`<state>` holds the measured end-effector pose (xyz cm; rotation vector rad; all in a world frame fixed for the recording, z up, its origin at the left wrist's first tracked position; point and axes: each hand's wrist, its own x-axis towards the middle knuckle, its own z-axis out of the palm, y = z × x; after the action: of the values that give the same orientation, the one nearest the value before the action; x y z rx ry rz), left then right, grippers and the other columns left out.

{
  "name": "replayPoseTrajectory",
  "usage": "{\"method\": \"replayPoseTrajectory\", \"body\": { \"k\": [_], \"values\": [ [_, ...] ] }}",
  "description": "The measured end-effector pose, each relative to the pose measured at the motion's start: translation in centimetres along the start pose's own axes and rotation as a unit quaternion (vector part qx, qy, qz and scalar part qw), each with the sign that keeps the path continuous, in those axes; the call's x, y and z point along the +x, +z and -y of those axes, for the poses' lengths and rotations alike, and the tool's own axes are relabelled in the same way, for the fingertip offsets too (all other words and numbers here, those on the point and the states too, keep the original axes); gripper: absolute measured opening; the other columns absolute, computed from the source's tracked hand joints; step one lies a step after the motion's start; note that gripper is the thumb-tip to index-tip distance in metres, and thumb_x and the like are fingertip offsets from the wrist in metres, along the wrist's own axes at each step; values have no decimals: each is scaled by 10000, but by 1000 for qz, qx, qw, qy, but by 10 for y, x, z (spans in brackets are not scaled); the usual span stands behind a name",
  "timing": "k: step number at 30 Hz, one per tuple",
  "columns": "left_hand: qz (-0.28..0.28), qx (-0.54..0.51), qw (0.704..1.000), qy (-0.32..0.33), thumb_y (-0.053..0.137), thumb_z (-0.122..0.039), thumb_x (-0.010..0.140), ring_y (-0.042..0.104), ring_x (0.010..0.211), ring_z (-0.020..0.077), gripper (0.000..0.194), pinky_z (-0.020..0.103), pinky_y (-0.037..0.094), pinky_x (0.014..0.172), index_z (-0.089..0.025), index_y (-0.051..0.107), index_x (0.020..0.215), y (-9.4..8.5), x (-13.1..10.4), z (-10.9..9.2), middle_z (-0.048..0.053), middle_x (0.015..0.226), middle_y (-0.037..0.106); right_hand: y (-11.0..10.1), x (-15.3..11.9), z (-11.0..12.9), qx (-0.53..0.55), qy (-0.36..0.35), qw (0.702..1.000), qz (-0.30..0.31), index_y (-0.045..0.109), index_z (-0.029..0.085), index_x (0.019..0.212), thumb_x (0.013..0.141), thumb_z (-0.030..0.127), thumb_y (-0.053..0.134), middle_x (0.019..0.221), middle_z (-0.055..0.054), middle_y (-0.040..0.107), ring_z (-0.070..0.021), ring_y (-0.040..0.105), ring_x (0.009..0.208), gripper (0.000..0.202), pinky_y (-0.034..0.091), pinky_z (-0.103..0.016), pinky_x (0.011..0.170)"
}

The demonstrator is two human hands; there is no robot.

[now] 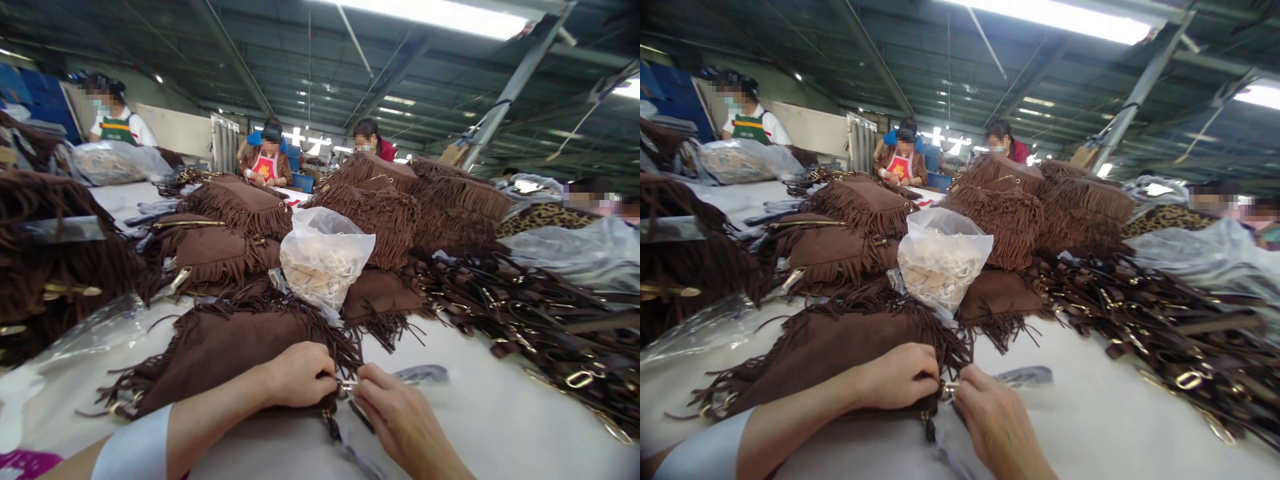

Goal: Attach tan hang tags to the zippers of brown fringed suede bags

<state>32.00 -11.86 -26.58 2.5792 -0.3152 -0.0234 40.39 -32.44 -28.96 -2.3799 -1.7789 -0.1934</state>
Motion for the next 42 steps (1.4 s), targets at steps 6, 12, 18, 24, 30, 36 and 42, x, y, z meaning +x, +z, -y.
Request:
{"method": "replayPoseTrajectory", "body": {
  "k": [6,12,18,24,30,36,42],
  "values": [
    [-54,-33,998,26,488,-16,756,624,901,190,302,246,485,803,-143,678,954,1,11,-9,85,991,645,-2,2,-5,90,24,995,-23,539,212,824,1015,184,334,918,-37,598,-147,624,740,282,430,-239,628],
    [3,-185,983,-19,576,-128,779,555,760,161,122,243,429,753,-147,613,665,8,20,0,15,724,597,-1,8,-3,62,19,997,-36,561,207,798,992,160,359,855,-39,598,-174,617,725,283,433,-261,616],
    [32,-319,936,-145,462,-200,812,482,503,112,157,203,383,491,-157,541,684,13,23,8,-38,560,502,17,5,7,122,95,973,-173,598,212,856,999,212,414,1037,-78,581,-150,637,728,233,476,-257,658],
    [26,-379,901,-209,473,-209,785,491,500,113,140,215,391,507,-156,530,669,16,27,11,-31,549,518,31,-9,21,107,120,974,-160,579,230,785,996,230,425,725,-12,567,-159,599,628,261,445,-236,595],
    [9,-383,894,-232,504,-210,770,435,451,93,135,199,330,455,-144,592,690,16,29,10,-44,525,497,36,-5,30,140,130,965,-181,611,216,771,995,243,441,677,2,571,-147,595,588,283,393,-243,555],
    [4,-386,892,-236,500,-193,772,420,434,84,151,194,304,433,-147,578,651,15,29,7,-55,495,473,40,-4,20,198,184,941,-201,637,211,779,989,312,484,676,4,600,-152,601,597,280,424,-237,569],
    [3,-394,886,-244,519,-223,779,423,416,81,159,196,300,428,-149,571,649,19,31,11,-57,489,487,36,6,27,250,252,913,-201,645,208,678,934,395,498,605,5,623,-169,584,553,349,415,-241,527]
  ]
}}
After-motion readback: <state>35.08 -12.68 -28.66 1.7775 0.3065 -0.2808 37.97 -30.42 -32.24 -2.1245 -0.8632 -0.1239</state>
